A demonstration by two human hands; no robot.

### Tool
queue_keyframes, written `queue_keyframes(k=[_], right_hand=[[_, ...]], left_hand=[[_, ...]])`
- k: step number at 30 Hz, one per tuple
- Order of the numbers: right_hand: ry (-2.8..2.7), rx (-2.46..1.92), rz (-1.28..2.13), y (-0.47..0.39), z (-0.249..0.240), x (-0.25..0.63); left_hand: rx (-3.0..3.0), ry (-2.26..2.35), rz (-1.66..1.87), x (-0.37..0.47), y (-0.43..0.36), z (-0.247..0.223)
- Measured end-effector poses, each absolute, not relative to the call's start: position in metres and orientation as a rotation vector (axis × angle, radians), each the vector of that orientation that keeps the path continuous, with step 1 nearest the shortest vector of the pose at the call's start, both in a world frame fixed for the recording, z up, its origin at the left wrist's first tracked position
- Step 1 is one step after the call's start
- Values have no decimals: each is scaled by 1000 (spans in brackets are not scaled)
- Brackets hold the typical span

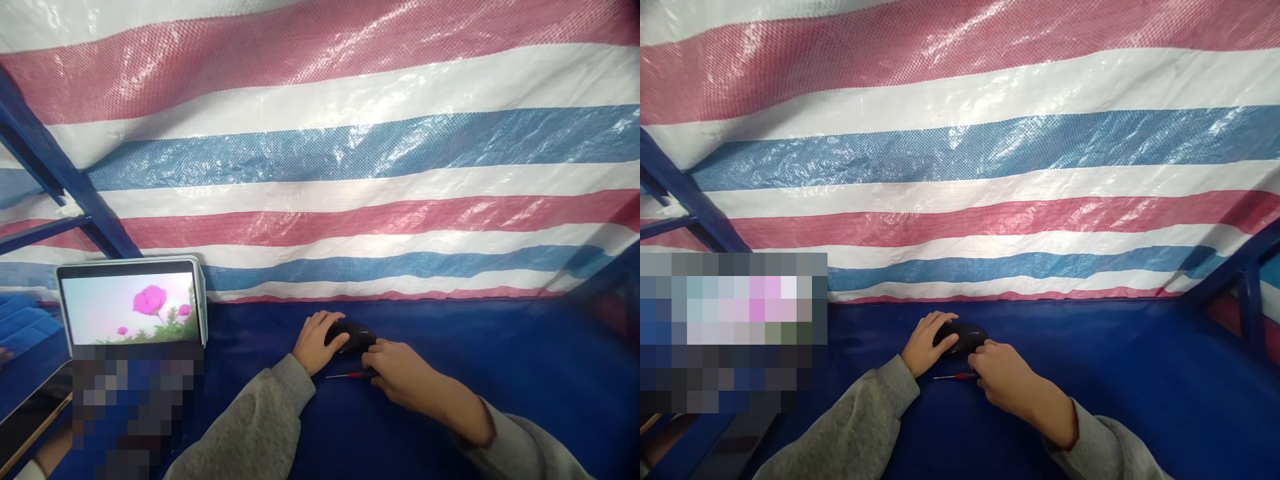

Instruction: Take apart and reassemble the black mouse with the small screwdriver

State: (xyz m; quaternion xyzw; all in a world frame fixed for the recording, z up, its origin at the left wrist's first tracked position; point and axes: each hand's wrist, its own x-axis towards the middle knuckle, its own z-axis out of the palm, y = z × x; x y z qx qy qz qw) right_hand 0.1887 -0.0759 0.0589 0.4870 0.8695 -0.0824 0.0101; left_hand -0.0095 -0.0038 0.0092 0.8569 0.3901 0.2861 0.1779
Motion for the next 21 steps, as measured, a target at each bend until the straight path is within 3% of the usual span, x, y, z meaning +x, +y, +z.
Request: queue_keyframes(k=[4,9,15,21], right_hand=[[2783,1620,-237,-77,57,184],[2929,2107,105,-68,37,187],[2966,2203,-67,-58,-3,192],[2967,2231,-145,-58,-2,192]], left_hand=[[2460,1045,822,-12,-5,7],[2448,993,859,-13,-2,0],[2475,1050,983,-14,0,-4],[2553,1017,1061,-14,2,-4]])
